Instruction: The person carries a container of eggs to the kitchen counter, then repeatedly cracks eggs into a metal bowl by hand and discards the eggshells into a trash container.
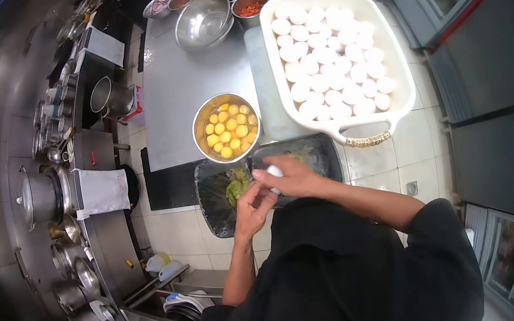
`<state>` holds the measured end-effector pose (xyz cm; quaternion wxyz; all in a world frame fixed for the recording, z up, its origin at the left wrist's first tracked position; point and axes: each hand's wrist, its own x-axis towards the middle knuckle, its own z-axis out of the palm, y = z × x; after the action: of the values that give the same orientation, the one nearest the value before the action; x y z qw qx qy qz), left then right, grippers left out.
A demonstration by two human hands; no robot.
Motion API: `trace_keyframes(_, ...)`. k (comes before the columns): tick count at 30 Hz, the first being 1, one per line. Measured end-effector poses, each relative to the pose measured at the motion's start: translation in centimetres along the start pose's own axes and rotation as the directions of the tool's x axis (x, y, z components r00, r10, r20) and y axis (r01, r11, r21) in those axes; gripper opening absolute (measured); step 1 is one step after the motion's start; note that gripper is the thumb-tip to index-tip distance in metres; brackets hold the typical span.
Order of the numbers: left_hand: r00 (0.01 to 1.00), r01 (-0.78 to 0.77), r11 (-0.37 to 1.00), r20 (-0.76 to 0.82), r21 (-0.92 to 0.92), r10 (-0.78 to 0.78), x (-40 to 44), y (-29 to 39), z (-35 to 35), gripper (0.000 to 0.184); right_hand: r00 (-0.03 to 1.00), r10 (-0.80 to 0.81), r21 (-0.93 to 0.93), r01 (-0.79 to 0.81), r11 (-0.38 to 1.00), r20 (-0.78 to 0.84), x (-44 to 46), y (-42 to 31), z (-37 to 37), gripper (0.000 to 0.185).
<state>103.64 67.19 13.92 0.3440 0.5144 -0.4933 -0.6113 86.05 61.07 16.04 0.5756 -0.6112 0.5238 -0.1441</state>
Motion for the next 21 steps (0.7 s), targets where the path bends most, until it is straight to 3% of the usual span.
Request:
trace_keyframes(1, 0.995, -0.047, 0.995, -0.091, -0.09, 0.039, 0.0, -0.3, 1.0, 0.043, 0.999, -0.008, 0.097, 0.012, 0.995, -0.042, 0.0, -0.5, 0.9, 0.093)
trace_keyframes(2, 0.98, -0.102, 0.979, -0.186, -0.174, 0.069, 0.0, -0.5, 2.2, 0.042, 0.993, -0.012, 0.177, -0.009, 0.984, 0.12, -0.5, -1.7, 0.5, 0.097)
trace_keyframes(3, 0.955, -0.165, 0.954, -0.283, -0.249, 0.091, 0.1, -0.7, 2.7, 0.042, 0.989, -0.054, 0.196, 0.026, 0.98, 0.139, -0.3, -1.7, 0.7, 0.096)
trace_keyframes(4, 0.948, -0.175, 0.943, -0.308, -0.283, 0.083, 0.7, -1.2, 2.2, 0.045, 0.983, -0.098, 0.215, 0.062, 0.975, 0.157, -0.3, -2.0, 0.9, 0.095)
trace_keyframes(6, 0.956, -0.176, 0.805, -0.293, -0.566, 0.004, 0.6, -1.5, 0.9, 0.042, 0.968, -0.085, 0.261, 0.021, 0.965, 0.236, -0.4, -3.0, -0.1, 0.086)
trace_keyframes(7, 0.96, -0.173, 0.703, -0.277, -0.689, -0.034, 0.6, -1.0, 0.2, 0.041, 0.977, -0.142, 0.095, 0.128, 0.987, 0.157, -0.8, -5.1, -2.3, 0.079)
trace_keyframes(8, 0.95, -0.222, 0.696, -0.312, -0.683, -0.003, 0.7, -1.3, -1.0, 0.038, 0.973, -0.211, -0.082, 0.219, 0.972, 0.093, -0.5, -6.3, -4.3, 0.072)
trace_keyframes(9, 0.92, -0.276, 0.699, -0.391, -0.66, -0.007, 1.1, -1.8, -2.2, 0.038, 0.928, -0.339, -0.145, 0.318, 0.937, -0.157, 0.9, -6.0, -5.4, 0.059)
trace_keyframes(10, 0.888, -0.301, 0.702, -0.459, -0.645, -0.042, 1.4, -2.3, -3.6, 0.038, 0.795, -0.475, -0.258, 0.403, 0.878, -0.377, 3.9, -4.5, -6.8, 0.056)
trace_keyframes(11, 0.846, -0.329, 0.707, -0.529, -0.625, -0.074, 1.9, -2.9, -5.2, 0.038, 0.846, -0.318, -0.194, 0.258, 0.946, -0.428, 4.8, -6.5, -9.7, 0.052)
trace_keyframes(12, 0.81, -0.373, 0.717, -0.583, -0.589, -0.058, 2.6, -4.0, -6.8, 0.038, 0.71, -0.427, -0.343, 0.27, 0.899, -0.56, 7.8, -5.4, -12.0, 0.048)
trace_keyframes(14, 0.732, -0.44, 0.744, -0.681, -0.502, -0.027, 3.9, -6.0, -9.6, 0.041, 0.429, -0.679, -0.667, 0.206, 0.716, -0.596, 14.7, -1.6, -17.6, 0.056)
trace_keyframes(15, 0.661, -0.44, 0.812, -0.75, -0.385, 0.002, 4.7, -6.2, -10.4, 0.046, 0.515, -0.636, -0.636, 0.208, 0.744, -0.575, 16.1, -1.5, -20.1, 0.06)
trace_keyframes(16, 0.611, -0.404, 0.872, -0.791, -0.277, 0.032, 5.4, -6.7, -11.2, 0.048, 0.511, -0.571, -0.673, -0.019, 0.74, -0.643, 17.7, -1.3, -21.1, 0.063)
trace_keyframes(17, 0.564, -0.356, 0.919, -0.823, -0.171, 0.065, 6.0, -7.2, -11.7, 0.051, 0.561, -0.538, -0.703, -0.116, 0.701, -0.629, 18.1, -1.4, -21.7, 0.066)
trace_keyframes(19, 0.444, -0.212, 0.95, -0.844, 0.229, 0.302, 7.3, -8.3, -12.1, 0.051, 0.675, -0.479, -0.773, -0.22, 0.595, -0.561, 18.6, -1.7, -22.6, 0.064)
trace_keyframes(20, 0.398, -0.111, 0.904, -0.815, 0.413, 0.421, 7.7, -9.1, -12.4, 0.051, 0.682, -0.505, -0.772, -0.14, 0.62, -0.529, 18.9, -1.2, -23.2, 0.062)
trace_keyframes(21, 0.421, -0.046, 0.868, -0.778, 0.494, 0.465, 7.9, -10.1, -12.7, 0.051, 0.686, -0.532, -0.766, -0.059, 0.64, -0.497, 19.1, -0.6, -24.0, 0.06)
